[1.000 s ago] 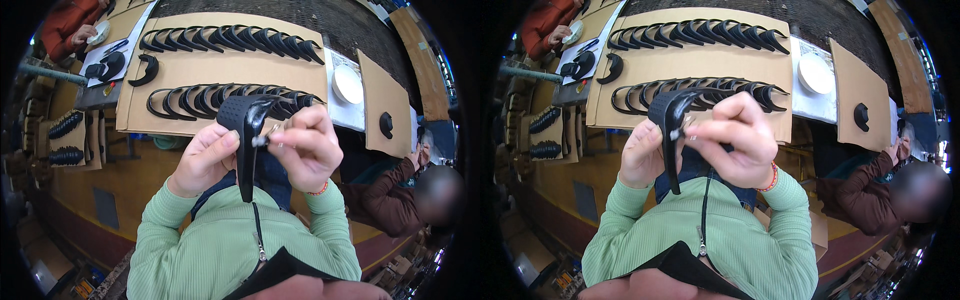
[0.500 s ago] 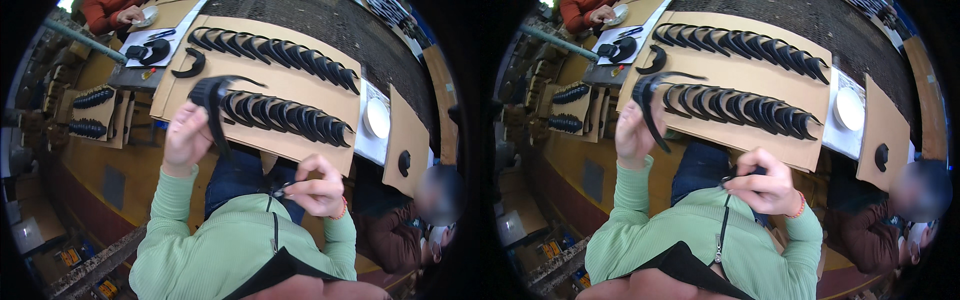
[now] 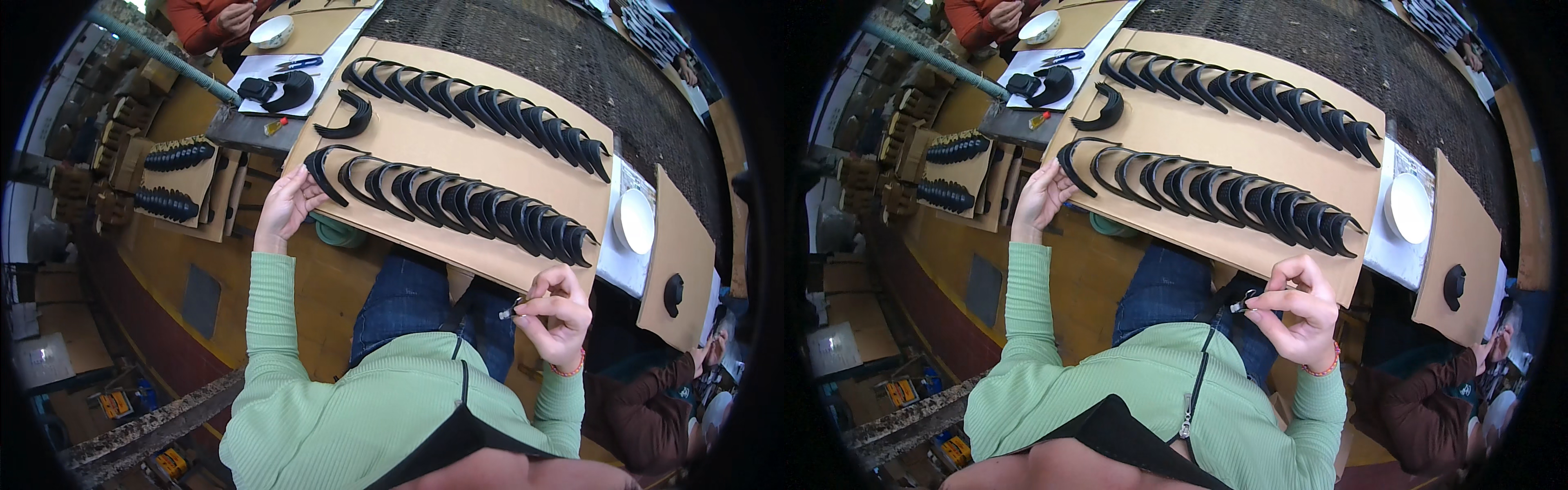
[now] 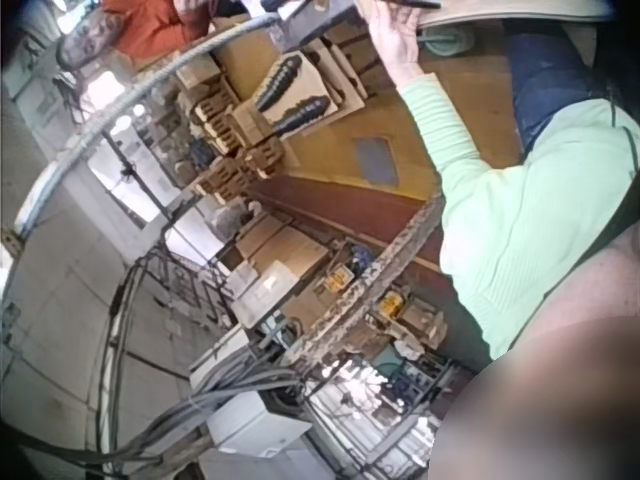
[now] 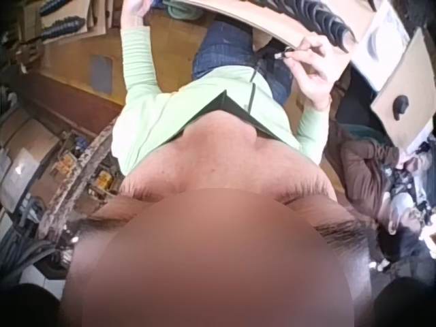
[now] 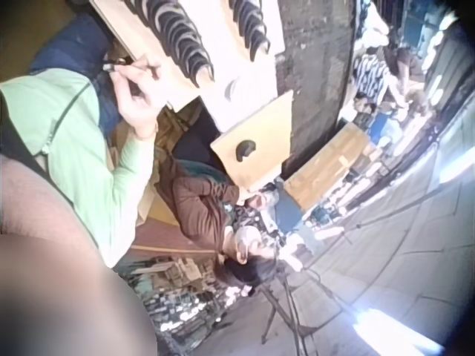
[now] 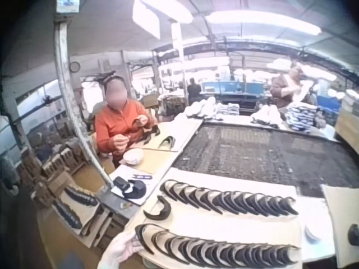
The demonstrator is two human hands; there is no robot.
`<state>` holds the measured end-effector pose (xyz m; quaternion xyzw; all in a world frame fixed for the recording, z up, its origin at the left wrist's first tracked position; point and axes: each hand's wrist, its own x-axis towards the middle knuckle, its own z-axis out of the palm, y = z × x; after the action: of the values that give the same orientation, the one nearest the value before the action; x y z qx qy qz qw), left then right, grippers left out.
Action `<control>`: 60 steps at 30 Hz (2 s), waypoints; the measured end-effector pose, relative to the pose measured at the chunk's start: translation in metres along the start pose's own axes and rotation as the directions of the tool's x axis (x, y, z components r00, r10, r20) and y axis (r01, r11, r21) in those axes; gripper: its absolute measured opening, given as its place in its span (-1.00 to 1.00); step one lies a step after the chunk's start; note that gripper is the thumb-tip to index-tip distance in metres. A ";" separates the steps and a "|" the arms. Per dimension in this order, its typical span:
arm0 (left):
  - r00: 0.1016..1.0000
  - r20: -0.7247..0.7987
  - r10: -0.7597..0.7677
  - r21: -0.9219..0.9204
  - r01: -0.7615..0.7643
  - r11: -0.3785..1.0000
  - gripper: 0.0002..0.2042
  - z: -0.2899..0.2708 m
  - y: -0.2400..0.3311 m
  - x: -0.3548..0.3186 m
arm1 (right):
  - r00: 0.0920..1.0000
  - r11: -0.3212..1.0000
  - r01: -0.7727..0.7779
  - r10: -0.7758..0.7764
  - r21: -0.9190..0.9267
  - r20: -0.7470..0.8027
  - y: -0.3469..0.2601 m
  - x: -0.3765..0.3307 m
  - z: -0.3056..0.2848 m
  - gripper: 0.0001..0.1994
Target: The person repeatedly picks up black curved plastic parts from a cardboard sheet, applies a small white substance from a bowl to a specific spot on each part, and places the treated parts back on the sheet. The person also moves a cardboard sheet and retrieves more parts from a box during the process.
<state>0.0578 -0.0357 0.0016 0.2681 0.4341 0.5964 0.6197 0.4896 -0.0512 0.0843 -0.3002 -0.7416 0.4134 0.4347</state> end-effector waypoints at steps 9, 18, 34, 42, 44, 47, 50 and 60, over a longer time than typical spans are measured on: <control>0.940 -0.342 0.009 0.374 0.127 0.919 -0.73 0.015 0.006 0.003 | 1.000 0.999 -0.022 0.022 -0.032 -0.011 0.002 0.004 -0.005 -0.81; 0.886 -0.284 0.367 0.785 -0.005 0.619 -0.75 0.029 0.033 0.028 | 0.988 0.994 -0.052 0.038 -0.092 -0.148 0.000 0.002 -0.025 -0.83; 0.933 0.112 0.341 0.975 -0.036 -0.221 -0.65 0.092 0.032 0.100 | 0.959 0.991 -0.085 0.052 -0.104 -0.280 -0.001 -0.005 -0.037 -0.87; 0.807 0.150 0.571 0.985 -0.172 -0.015 -0.73 0.088 0.047 0.056 | 0.953 0.993 -0.101 0.080 -0.058 -0.291 0.004 -0.009 -0.039 -0.87; 0.673 0.145 0.725 0.971 -0.237 0.027 -0.74 0.072 0.053 0.043 | 0.953 0.992 -0.105 0.082 -0.063 -0.291 0.006 -0.009 -0.040 -0.87; 0.621 -0.054 0.782 0.997 -0.012 0.078 -0.73 0.027 0.066 0.030 | 0.950 0.993 -0.112 0.093 -0.048 -0.299 0.008 -0.009 -0.042 -0.87; 0.589 -0.219 0.778 0.970 0.219 0.108 -0.72 -0.029 0.079 0.031 | 0.943 0.989 -0.135 0.110 -0.058 -0.313 0.008 -0.008 -0.042 -0.88; 0.590 -0.427 0.685 0.837 0.545 0.052 -0.73 -0.122 0.100 0.097 | 0.935 0.983 -0.148 0.105 -0.106 -0.338 0.000 0.001 -0.033 -0.89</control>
<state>-0.1061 0.0504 0.0072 0.3367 0.9179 0.2007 -0.0619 0.5191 -0.0389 0.0938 -0.4401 -0.6625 0.3351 0.5051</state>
